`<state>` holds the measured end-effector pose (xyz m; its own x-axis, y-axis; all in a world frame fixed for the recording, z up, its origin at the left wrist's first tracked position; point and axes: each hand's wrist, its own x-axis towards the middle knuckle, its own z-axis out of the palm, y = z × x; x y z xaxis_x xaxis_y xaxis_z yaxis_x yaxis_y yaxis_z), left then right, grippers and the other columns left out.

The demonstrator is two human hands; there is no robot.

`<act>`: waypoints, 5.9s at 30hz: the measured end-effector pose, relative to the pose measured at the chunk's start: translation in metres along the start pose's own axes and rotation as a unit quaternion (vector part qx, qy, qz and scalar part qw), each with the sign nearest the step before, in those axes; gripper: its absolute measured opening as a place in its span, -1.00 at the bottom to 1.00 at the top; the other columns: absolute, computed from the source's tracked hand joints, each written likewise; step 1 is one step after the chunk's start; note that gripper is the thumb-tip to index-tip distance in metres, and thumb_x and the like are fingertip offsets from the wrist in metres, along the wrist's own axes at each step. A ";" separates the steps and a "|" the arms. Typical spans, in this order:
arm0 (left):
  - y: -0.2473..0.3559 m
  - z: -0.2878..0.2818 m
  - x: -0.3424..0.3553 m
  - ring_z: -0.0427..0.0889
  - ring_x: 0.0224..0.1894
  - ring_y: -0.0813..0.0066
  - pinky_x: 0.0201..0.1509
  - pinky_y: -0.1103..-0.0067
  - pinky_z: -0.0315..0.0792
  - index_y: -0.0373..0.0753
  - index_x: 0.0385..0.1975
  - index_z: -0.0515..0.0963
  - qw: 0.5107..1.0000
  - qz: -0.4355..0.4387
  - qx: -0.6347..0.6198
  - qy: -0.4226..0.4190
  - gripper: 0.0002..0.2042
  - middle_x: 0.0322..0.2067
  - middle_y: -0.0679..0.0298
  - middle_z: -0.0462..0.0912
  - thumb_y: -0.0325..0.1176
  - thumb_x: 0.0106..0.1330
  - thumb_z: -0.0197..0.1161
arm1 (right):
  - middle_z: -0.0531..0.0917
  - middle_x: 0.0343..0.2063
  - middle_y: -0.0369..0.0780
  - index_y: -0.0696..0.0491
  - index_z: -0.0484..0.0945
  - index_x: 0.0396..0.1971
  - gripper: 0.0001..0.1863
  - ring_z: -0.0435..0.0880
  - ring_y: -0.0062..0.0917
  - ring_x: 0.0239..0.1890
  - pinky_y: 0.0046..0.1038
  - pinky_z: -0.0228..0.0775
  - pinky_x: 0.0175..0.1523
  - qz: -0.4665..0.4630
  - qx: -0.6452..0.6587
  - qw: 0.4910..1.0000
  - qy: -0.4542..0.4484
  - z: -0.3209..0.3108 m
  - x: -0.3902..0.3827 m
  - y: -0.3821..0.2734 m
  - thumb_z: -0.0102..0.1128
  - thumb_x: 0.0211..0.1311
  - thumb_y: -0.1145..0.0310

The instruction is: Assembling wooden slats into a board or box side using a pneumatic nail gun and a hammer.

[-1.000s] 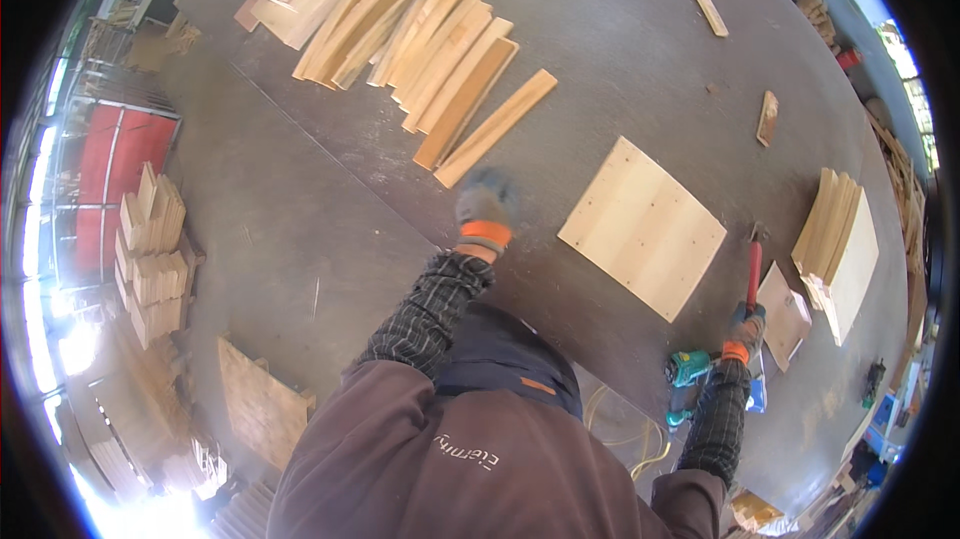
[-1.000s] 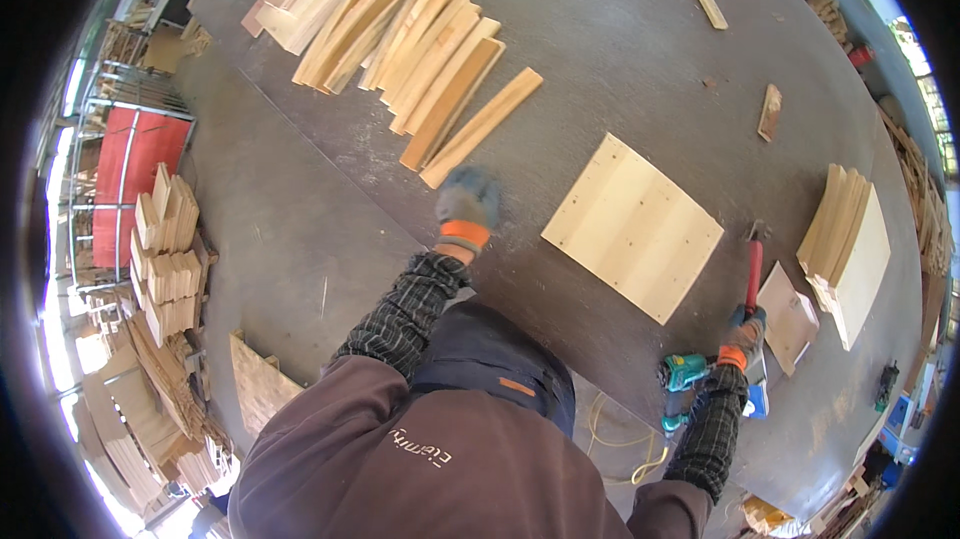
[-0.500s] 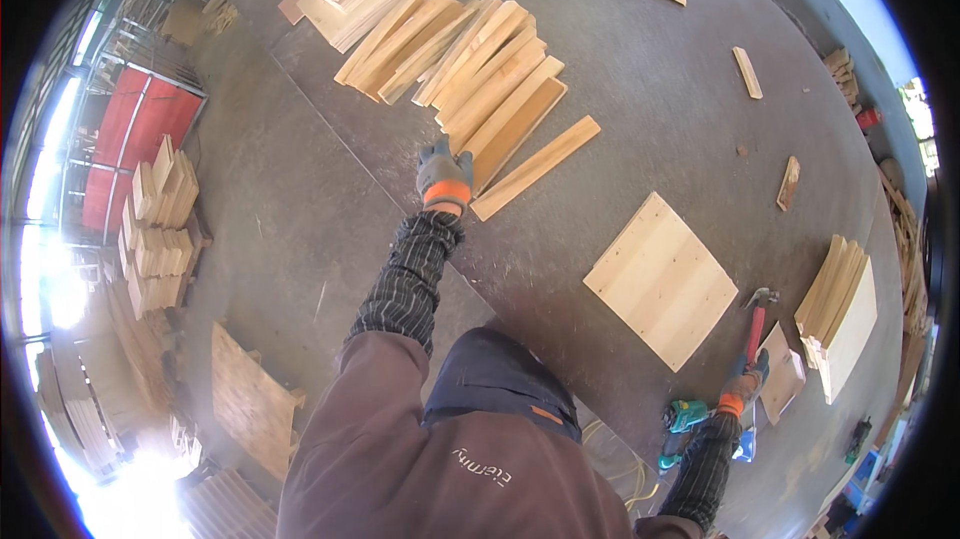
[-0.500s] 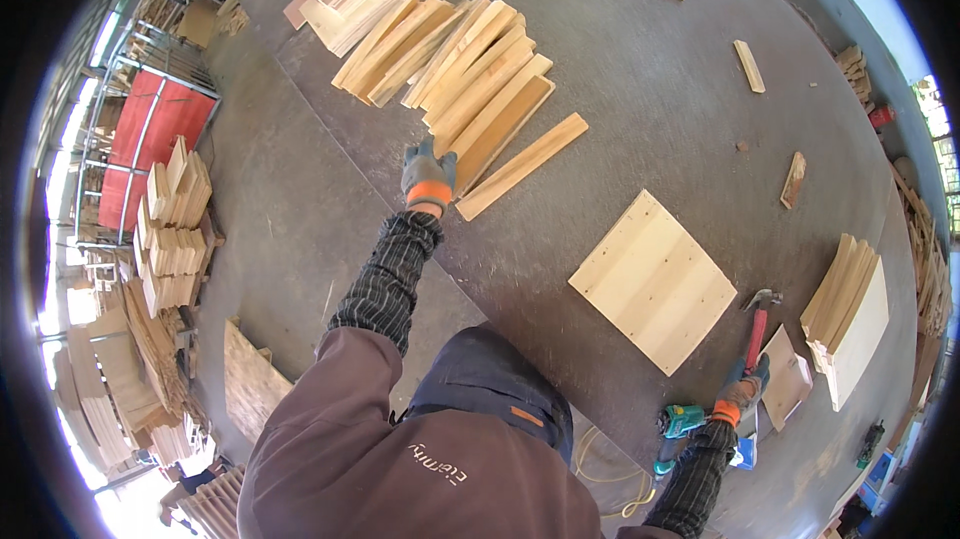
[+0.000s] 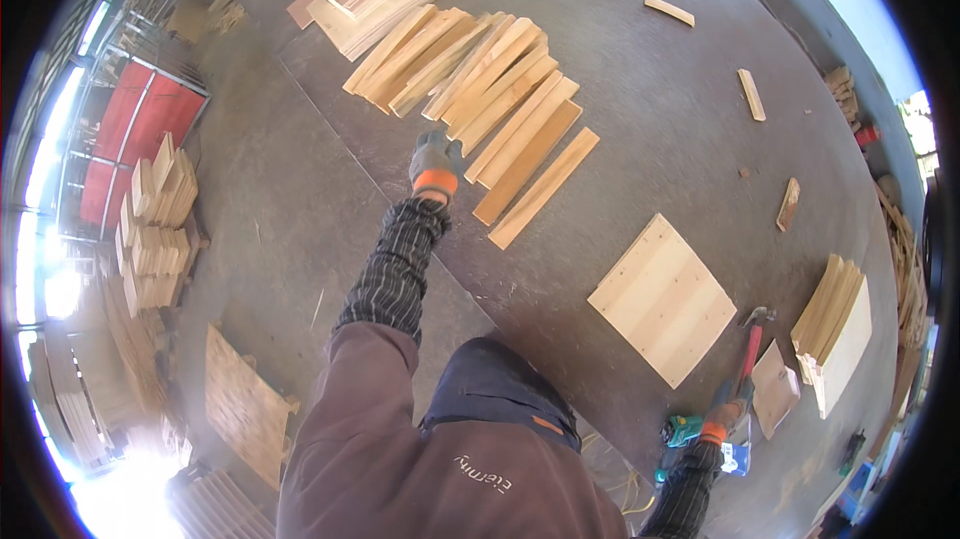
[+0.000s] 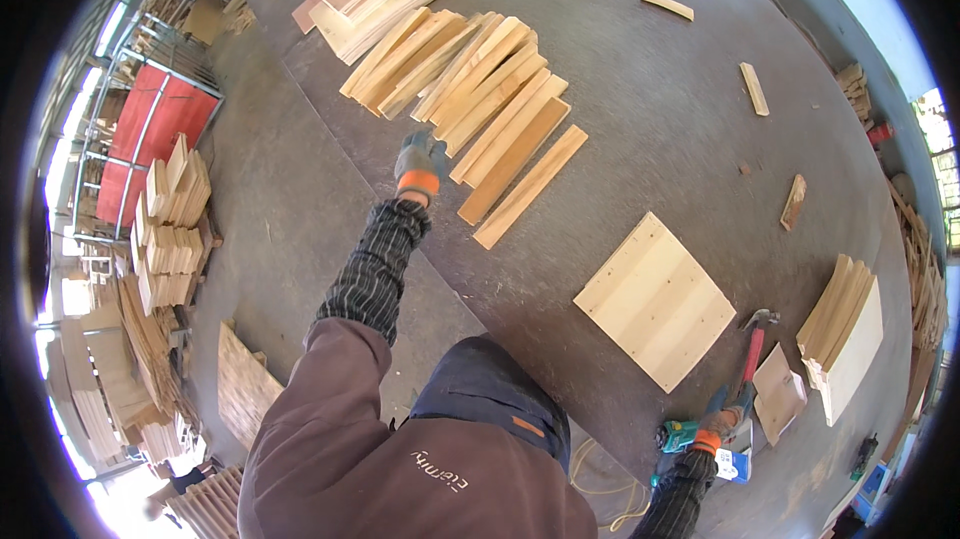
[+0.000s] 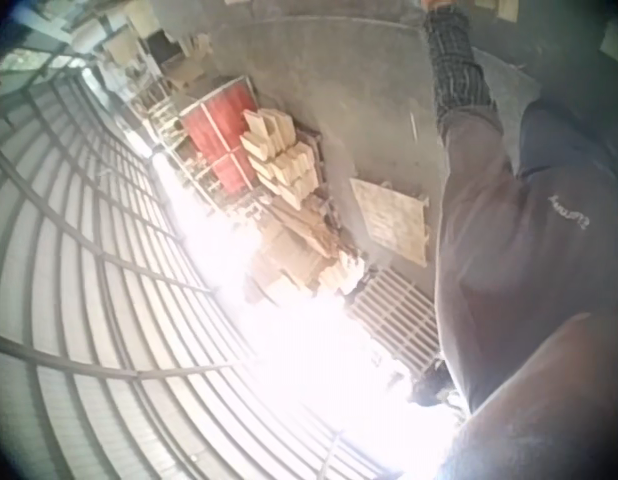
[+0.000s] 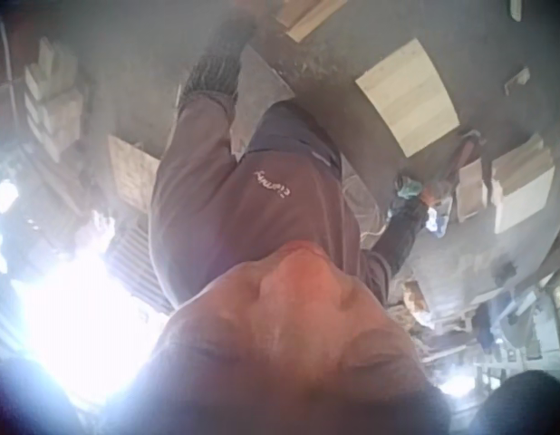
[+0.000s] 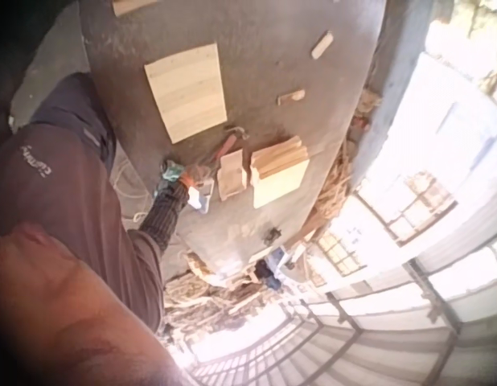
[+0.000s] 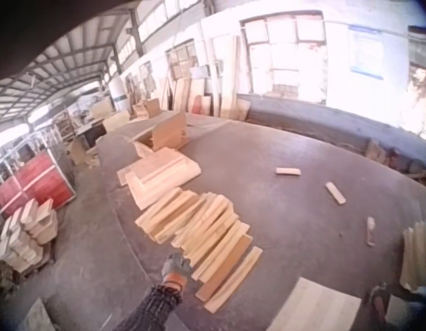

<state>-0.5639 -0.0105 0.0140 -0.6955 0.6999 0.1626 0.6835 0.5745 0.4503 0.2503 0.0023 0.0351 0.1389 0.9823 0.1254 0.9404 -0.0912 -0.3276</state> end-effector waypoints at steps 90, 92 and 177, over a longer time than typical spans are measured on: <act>0.164 0.029 -0.282 0.75 -0.21 0.03 -0.05 0.30 0.65 -0.24 0.26 0.59 0.906 0.226 -0.065 -0.352 -0.40 -0.10 -0.07 0.75 -0.37 0.15 0.54 | 0.57 0.24 0.06 0.08 0.35 0.45 -0.13 0.54 0.02 0.27 -0.08 0.42 0.39 0.078 0.118 0.980 -0.140 0.035 -0.133 -0.082 0.53 0.12 0.26; 0.159 0.046 -0.274 0.76 -0.20 -0.02 -0.06 0.26 0.64 -0.27 0.26 0.58 0.909 0.186 -0.102 -0.360 -0.42 -0.16 -0.08 0.76 -0.38 0.19 0.51 | 0.58 0.22 0.07 0.06 0.36 0.44 -0.15 0.55 0.04 0.25 -0.06 0.44 0.37 0.090 0.125 0.977 -0.150 0.040 -0.123 -0.086 0.52 0.13 0.27; 0.015 -0.013 0.055 0.72 -0.04 -0.19 0.03 0.15 0.63 -0.23 0.09 0.67 0.999 -0.022 -0.013 0.022 -0.51 -0.02 -0.05 0.72 -0.16 0.18 0.49 | 0.74 -0.23 -0.22 0.11 0.55 0.31 -0.47 0.71 -0.55 -0.21 -0.48 0.60 -0.09 0.035 0.224 0.932 -0.281 -0.001 -0.164 -0.217 0.34 0.33 0.47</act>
<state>-0.5947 0.0309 0.0408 -0.7339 0.6551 0.1797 0.6465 0.5924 0.4808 0.0234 -0.1390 0.0869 -0.1075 0.9184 -0.3807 0.6932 -0.2053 -0.6909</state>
